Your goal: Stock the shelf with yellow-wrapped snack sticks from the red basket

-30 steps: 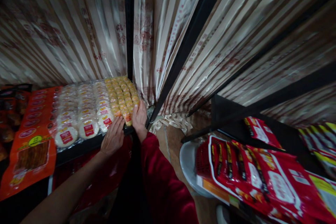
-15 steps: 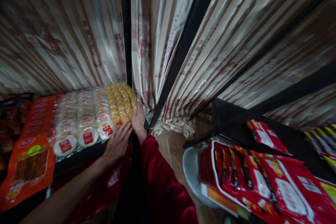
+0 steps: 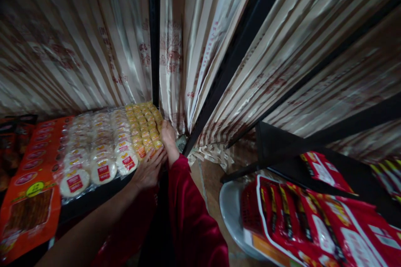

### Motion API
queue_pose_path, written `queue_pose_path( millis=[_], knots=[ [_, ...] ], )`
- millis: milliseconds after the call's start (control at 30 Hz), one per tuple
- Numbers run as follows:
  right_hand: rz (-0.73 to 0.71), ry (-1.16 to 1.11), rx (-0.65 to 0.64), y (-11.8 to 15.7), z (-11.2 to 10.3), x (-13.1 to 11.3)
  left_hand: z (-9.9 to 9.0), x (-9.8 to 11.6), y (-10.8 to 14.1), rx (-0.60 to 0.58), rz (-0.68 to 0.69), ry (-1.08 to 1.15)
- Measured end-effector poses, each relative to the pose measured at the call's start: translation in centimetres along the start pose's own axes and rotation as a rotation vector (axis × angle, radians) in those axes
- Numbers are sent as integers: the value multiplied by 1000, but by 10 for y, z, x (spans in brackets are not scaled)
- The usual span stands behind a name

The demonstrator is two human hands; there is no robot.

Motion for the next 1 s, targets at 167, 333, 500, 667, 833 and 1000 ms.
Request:
queue_pose_path(
  millis=[167, 333, 500, 667, 833, 1000],
  knots=[
    [-41, 120, -57, 0, -4, -9, 3, -1, 1, 12, -9, -3],
    [-78, 122, -25, -8, -3, -22, -3, 0, -2, -12, -13, 56],
    [-34, 135, -29, -28, 10, -23, -7, 1, -4, -21, -37, 83],
    [-74, 178, -62, -43, 18, -25, -10, 2, -5, 5, -31, 77],
    [-77, 205, -95, -48, 24, -23, -11, 3, -5, 8, -17, 40],
    [-85, 187, -88, -48, 27, -20, -13, 3, -5, 39, -9, 44]
  ],
)
Point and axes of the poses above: each hand's wrist, its own y-axis away from the middle knuckle, its own z-axis out of the palm, x = y × z, the point moved 9 cm from there along -y, towards the middle knuckle, and after that the axes turned 7 degrees about -z, right-handed, at the moved point
